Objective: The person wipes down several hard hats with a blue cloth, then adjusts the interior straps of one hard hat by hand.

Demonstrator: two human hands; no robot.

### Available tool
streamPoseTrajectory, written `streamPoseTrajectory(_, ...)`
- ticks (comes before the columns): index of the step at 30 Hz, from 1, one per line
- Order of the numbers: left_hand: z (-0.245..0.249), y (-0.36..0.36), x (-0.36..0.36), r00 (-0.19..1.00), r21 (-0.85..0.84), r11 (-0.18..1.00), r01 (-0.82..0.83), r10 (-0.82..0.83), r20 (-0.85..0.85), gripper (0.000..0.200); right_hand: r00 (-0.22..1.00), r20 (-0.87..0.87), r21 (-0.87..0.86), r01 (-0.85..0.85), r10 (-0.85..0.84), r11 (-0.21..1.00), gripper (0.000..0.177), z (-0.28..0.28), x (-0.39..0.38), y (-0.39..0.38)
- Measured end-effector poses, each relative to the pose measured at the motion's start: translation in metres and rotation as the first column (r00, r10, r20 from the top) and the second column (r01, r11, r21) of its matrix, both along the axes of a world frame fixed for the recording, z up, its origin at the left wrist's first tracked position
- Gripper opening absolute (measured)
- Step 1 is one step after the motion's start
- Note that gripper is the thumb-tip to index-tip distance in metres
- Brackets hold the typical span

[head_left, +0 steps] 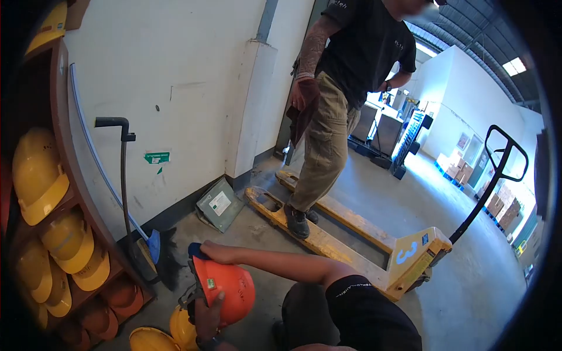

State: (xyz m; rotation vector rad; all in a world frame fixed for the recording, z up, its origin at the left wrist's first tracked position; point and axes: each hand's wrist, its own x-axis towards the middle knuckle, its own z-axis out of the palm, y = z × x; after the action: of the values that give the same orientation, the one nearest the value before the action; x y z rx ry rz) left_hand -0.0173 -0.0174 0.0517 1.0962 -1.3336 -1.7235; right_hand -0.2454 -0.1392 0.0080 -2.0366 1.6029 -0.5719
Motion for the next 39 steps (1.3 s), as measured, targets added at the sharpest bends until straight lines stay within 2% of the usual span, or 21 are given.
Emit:
streamPoseTrajectory(1,0.001,-0.003,0.003,1.000,0.005,1.000,0.007,-0.007,-0.006,0.064,0.928,0.342,0.303,0.041,-0.149,0.952,0.050,0.023,0.010,0.010)
streamPoseTrajectory(2,0.000,-0.007,0.006,0.995,-0.030,0.994,0.102,-0.102,0.014,0.064,0.726,0.579,0.570,-0.035,-0.371,0.821,0.052,0.042,0.016,0.017)
streamPoseTrajectory(3,0.001,-0.010,0.009,0.981,-0.064,0.979,0.194,-0.192,0.038,0.065,0.655,0.626,0.632,-0.109,-0.422,0.768,0.047,0.053,0.018,0.020)
streamPoseTrajectory(4,0.007,-0.012,0.012,0.981,-0.062,0.979,0.195,-0.193,0.036,0.065,0.656,0.624,0.634,-0.107,-0.425,0.766,0.047,0.043,0.017,0.018)
streamPoseTrajectory(6,0.023,-0.017,0.018,0.923,0.005,0.967,0.253,-0.243,0.297,0.065,0.646,0.614,0.619,-0.038,-0.454,0.784,0.046,0.013,0.011,0.007)
streamPoseTrajectory(7,0.012,-0.019,0.019,0.923,0.011,0.968,0.252,-0.243,0.300,0.065,0.644,0.614,0.623,-0.041,-0.456,0.781,0.046,0.013,0.016,0.007)
streamPoseTrajectory(9,-0.009,-0.024,0.015,0.965,-0.054,0.993,0.103,-0.087,0.249,0.072,0.680,0.542,0.644,0.042,-0.494,0.764,0.045,0.015,0.019,0.005)
streamPoseTrajectory(12,-0.004,-0.016,0.017,0.989,0.074,0.997,0.011,-0.021,0.145,0.079,0.790,0.448,0.599,0.083,-0.419,0.796,0.045,0.019,0.021,-0.001)
streamPoseTrajectory(16,-0.007,-0.016,0.008,0.998,0.108,0.994,-0.028,0.022,0.058,0.082,0.868,0.377,0.540,0.077,-0.323,0.838,0.045,0.033,0.020,0.009)
streamPoseTrajectory(18,-0.024,-0.022,0.001,0.997,0.137,0.990,-0.021,0.030,-0.066,0.080,0.991,0.126,0.363,-0.005,-0.044,0.932,0.046,0.024,0.012,0.005)
streamPoseTrajectory(19,-0.035,-0.026,-0.005,0.998,0.145,0.989,-0.023,0.032,-0.063,0.080,0.991,0.129,0.371,-0.007,-0.043,0.929,0.046,0.030,0.016,0.012)
streamPoseTrajectory(21,-0.074,-0.037,-0.019,0.990,-0.271,0.959,-0.086,0.112,0.084,0.063,1.000,-0.023,0.120,-0.016,0.019,0.993,0.038,0.041,0.028,0.028)
streamPoseTrajectory(23,-0.130,-0.028,-0.027,0.938,-0.598,0.798,-0.075,0.259,0.228,0.050,0.992,-0.025,0.128,-0.123,0.127,0.984,0.026,0.045,0.035,0.033)
streamPoseTrajectory(25,-0.179,-0.020,-0.038,0.845,-0.696,0.717,0.031,0.353,0.402,0.045,0.974,-0.065,0.024,-0.215,0.216,0.976,0.018,0.039,0.040,0.037)
streamPoseTrajectory(27,-0.134,-0.027,-0.029,0.947,-0.306,0.945,-0.118,0.200,0.251,0.050,0.943,-0.136,-0.034,-0.311,0.304,0.950,0.016,0.050,0.046,0.046)
streamPoseTrajectory(29,-0.080,-0.029,-0.019,0.977,0.152,0.965,-0.213,0.215,0.003,0.062,0.938,-0.249,-0.104,-0.275,0.242,0.956,0.020,0.058,0.051,0.054)
streamPoseTrajectory(31,-0.102,-0.028,-0.023,0.919,0.142,0.928,-0.345,0.365,-0.151,0.075,0.946,-0.285,-0.109,-0.194,0.156,0.975,0.025,0.066,0.058,0.055)
streamPoseTrajectory(32,-0.097,-0.027,-0.022,0.914,0.147,0.919,-0.367,0.385,-0.126,0.075,0.941,-0.334,-0.140,-0.111,0.058,0.984,0.026,0.077,0.050,0.055)
streamPoseTrajectory(34,-0.083,-0.028,-0.019,0.710,0.352,0.881,-0.316,0.465,-0.528,0.071,0.940,-0.325,-0.069,-0.132,0.103,0.989,0.026,0.104,0.052,0.064)
streamPoseTrajectory(36,-0.084,-0.032,-0.015,0.693,0.333,0.880,-0.340,0.474,-0.543,0.074,0.930,-0.339,-0.001,-0.151,0.141,0.989,0.026,0.109,0.056,0.071)
streamPoseTrajectory(39,-0.074,-0.033,-0.011,0.670,0.327,0.872,-0.364,0.489,-0.558,0.076,0.857,-0.346,-0.077,-0.431,0.381,0.899,0.026,0.102,0.072,0.092)
